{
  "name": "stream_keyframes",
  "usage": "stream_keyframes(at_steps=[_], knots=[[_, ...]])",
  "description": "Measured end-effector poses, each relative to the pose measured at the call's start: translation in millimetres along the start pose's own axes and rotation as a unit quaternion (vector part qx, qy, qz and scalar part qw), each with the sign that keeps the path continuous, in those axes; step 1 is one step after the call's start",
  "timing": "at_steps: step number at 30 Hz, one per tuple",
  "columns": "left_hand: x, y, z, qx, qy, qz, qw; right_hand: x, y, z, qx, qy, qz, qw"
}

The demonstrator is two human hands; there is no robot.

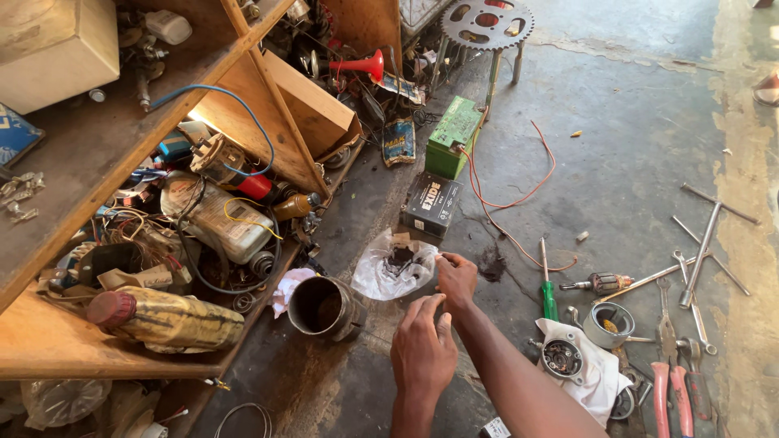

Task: The person sits on the floor and cleans a small cylindrical motor component using a white cloth. They wipe the exterior and interior surfaces, then use pliers to remove a small internal part. The person continues to wipe the component and the removed part, placing debris into a plastic bag.

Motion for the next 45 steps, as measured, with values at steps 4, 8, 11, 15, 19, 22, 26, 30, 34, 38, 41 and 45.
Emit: stream_keyframes(at_steps=[4,8,11,15,19,22,26,30,34,38,41,45], knots=[[-1.8,-1.6,3.8,-0.002,-0.003,-0.003,1.000,5.1,-13.2,4.3,0.113,0.032,-0.003,0.993],[-1.0,-2.1,6.7,-0.015,0.001,-0.007,1.000,10.5,-19.9,-6.9,0.179,0.032,-0.011,0.983],[1.7,0.7,13.3,-0.018,-0.003,-0.008,1.000,7.2,-17.0,-27.7,0.199,0.050,-0.015,0.979],[3.2,7.7,20.0,-0.037,-0.017,-0.019,0.999,-5.1,-12.6,-58.0,0.220,0.168,-0.041,0.960],[-0.9,13.4,32.6,-0.059,-0.039,-0.034,0.997,-28.9,-7.0,-59.3,0.153,0.205,-0.052,0.965],[-9.7,18.9,48.0,-0.060,-0.062,-0.071,0.994,-53.2,-5.0,-29.8,0.115,0.231,-0.034,0.966],[-32.8,95.1,123.0,-0.272,-0.207,0.071,0.937,-96.0,-3.7,39.7,0.034,0.241,-0.022,0.970],[-27.5,215.1,190.3,-0.381,-0.345,0.114,0.850,-135.5,-23.8,131.2,-0.005,0.261,-0.065,0.963],[17.6,308.0,141.6,-0.417,-0.182,0.265,0.850,-162.9,-50.9,183.2,-0.021,0.295,-0.072,0.953],[54.8,341.6,121.3,-0.451,-0.177,0.266,0.834,-173.8,-53.8,187.3,-0.010,0.313,-0.055,0.948],[27.1,344.4,128.4,-0.353,-0.279,0.244,0.859,-184.5,-54.9,194.4,-0.002,0.294,-0.053,0.954],[-65.2,312.7,148.7,-0.235,-0.331,0.199,0.892,-205.1,-41.1,192.1,-0.013,0.278,-0.046,0.959]])
Point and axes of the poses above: each hand's wrist, its own x-axis towards the middle knuckle, its own z-axis out of the back of the hand, y = z × x, the point moved 5 cm from there along x, towards the middle knuckle, and after that the axes turned 2 degrees about -x, right-handed, at the moved point
